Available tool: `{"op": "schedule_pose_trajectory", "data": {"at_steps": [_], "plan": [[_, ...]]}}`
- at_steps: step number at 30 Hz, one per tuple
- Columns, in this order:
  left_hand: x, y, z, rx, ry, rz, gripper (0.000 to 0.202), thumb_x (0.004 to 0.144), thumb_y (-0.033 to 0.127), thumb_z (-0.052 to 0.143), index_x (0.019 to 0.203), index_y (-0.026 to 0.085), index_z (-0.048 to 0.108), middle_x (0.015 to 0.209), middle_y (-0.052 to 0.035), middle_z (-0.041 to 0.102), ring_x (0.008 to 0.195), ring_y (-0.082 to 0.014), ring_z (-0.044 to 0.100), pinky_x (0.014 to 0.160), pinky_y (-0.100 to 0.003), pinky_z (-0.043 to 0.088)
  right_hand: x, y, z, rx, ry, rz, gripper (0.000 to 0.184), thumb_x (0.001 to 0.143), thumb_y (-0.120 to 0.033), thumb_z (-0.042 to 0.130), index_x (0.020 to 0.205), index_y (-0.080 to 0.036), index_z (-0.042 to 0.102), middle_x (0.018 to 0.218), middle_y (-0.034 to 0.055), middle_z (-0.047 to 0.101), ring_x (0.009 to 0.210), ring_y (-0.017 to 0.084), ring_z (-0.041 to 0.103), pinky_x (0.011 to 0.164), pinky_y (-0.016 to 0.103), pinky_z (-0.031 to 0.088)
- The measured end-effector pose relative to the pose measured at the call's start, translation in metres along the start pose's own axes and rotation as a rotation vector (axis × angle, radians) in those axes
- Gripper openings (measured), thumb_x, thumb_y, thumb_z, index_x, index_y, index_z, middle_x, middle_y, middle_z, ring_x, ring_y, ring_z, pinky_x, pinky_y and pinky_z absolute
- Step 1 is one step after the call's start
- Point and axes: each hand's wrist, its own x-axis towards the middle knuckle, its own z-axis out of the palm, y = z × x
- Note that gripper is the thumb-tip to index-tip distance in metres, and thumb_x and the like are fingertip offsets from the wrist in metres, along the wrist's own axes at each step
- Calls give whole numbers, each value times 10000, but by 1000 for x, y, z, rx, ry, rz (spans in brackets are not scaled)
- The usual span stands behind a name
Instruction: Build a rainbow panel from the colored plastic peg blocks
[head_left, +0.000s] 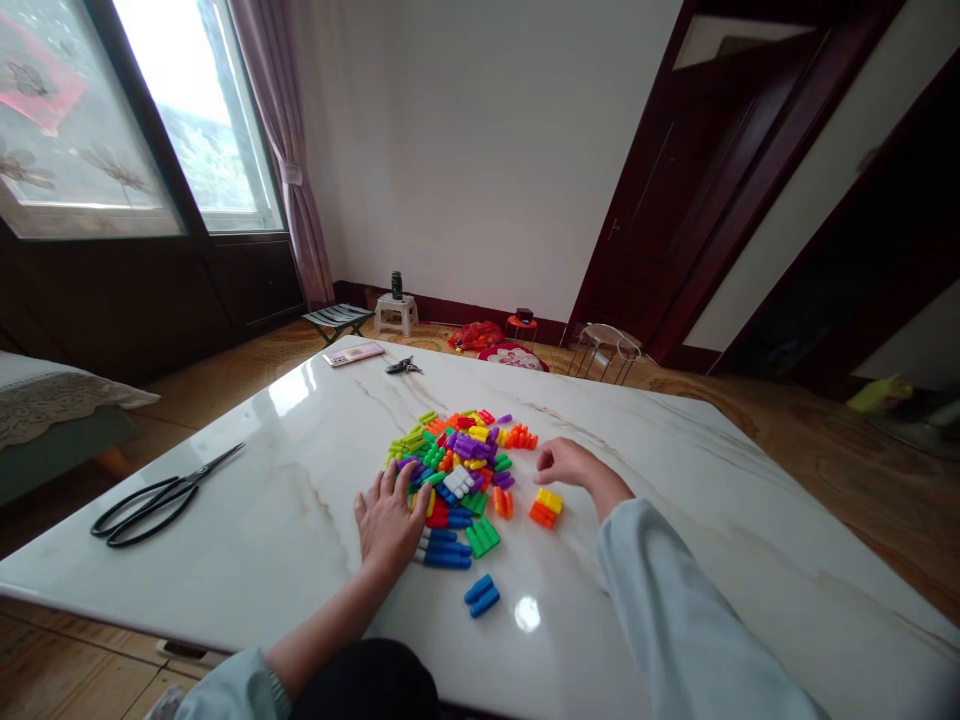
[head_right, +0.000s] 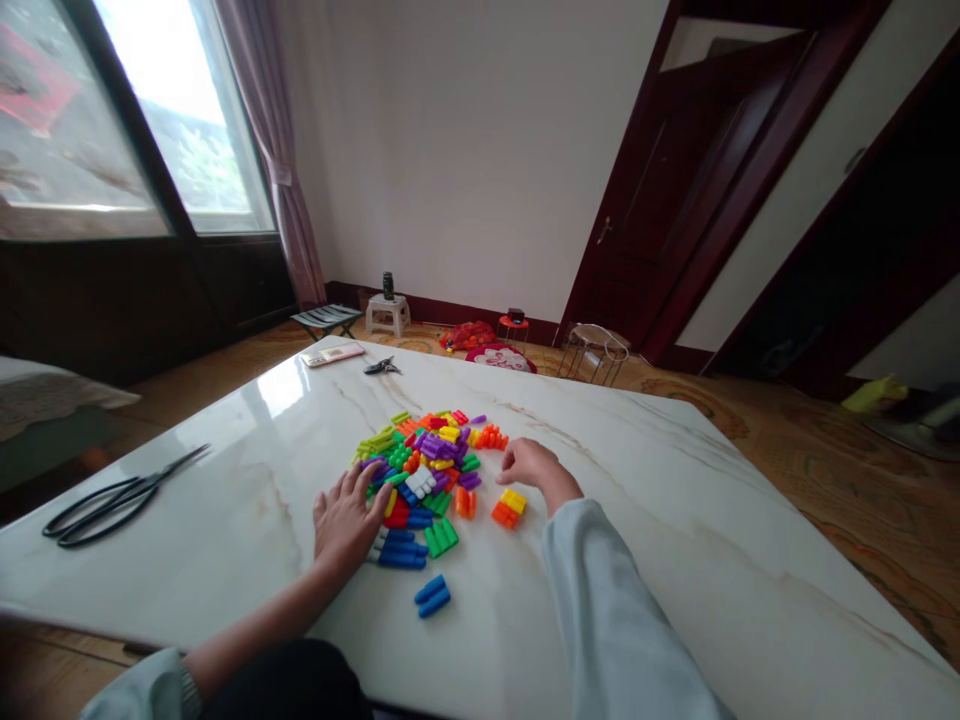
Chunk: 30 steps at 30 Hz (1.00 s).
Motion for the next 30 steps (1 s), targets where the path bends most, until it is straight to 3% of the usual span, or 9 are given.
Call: {"op": "schedule_pose_trajectory", "data": {"at_steps": [2, 4, 8, 14, 20, 23, 27, 30], "plan": [[0, 0, 0, -5, 0, -2, 487, 915, 538, 367, 1342, 333, 480, 1484, -34, 405, 1369, -275, 330, 1109, -550, 213, -14, -6, 0, -147, -194, 16, 346, 484, -324, 841, 777, -223, 688, 803, -2, 691, 700, 162, 607, 606, 245, 390], [0, 1, -1, -6, 2, 0, 486, 915, 534, 371, 1341, 330, 483, 1484, -37, 406, 1369, -276, 329, 1109, -550, 211, -24, -8, 6, -269, -230, 63, 446, 439, -298, 859, 844, -237, 684, 892, 10, 684, 741, 175, 608, 602, 247, 379], [-1, 1, -1, -6, 6, 4, 480, 918, 536, 364, 1337, 336, 486, 1482, -38, 406, 1363, -278, 337, 1110, -550, 206, -27, 3, 22, -210, -145, 84, 370, 515, -196, 791, 864, -229, 672, 947, 12, 662, 766, 156, 599, 591, 224, 366], [-1, 1, -1, -1, 7, 15, 483, 928, 534, 337, 1345, 335, 477, 1480, -41, 406, 1355, -282, 342, 1103, -547, 214, -15, 24, 39, -69, 91, 100, 232, 643, -194, 695, 869, -201, 643, 942, 26, 653, 854, 165, 597, 672, 222, 387], [-1, 1, -2, -1, 3, 11, 483, 927, 528, 347, 1350, 334, 476, 1484, -42, 401, 1359, -277, 335, 1109, -531, 208, -14, 23, 38, -142, 311, 236, 303, 721, -177, 639, 1021, -200, 609, 1070, 75, 603, 901, 180, 612, 696, 245, 401], [-1, 2, -4, 4, -4, 6, 483, 928, 528, 342, 1349, 333, 475, 1484, -43, 402, 1359, -279, 336, 1106, -539, 211, -19, 28, 37, -213, 296, 295, 298, 752, -143, 600, 1045, -198, 604, 1095, 93, 587, 870, 175, 627, 672, 255, 401], [-1, 3, -6, 2, -18, 3, 485, 926, 526, 346, 1350, 328, 473, 1483, -46, 404, 1362, -283, 335, 1103, -551, 214, -23, 34, 28, -204, 163, 345, 318, 691, -267, 712, 999, -235, 645, 1100, 75, 591, 940, 197, 617, 710, 267, 413], [-1, 4, -6, 0, -20, 3, 487, 928, 525, 342, 1352, 324, 471, 1483, -50, 403, 1362, -284, 336, 1102, -554, 216, -23, 27, 19, -219, 201, 318, 333, 661, -335, 745, 977, -261, 671, 1124, 68, 595, 996, 218, 598, 758, 287, 409]]}}
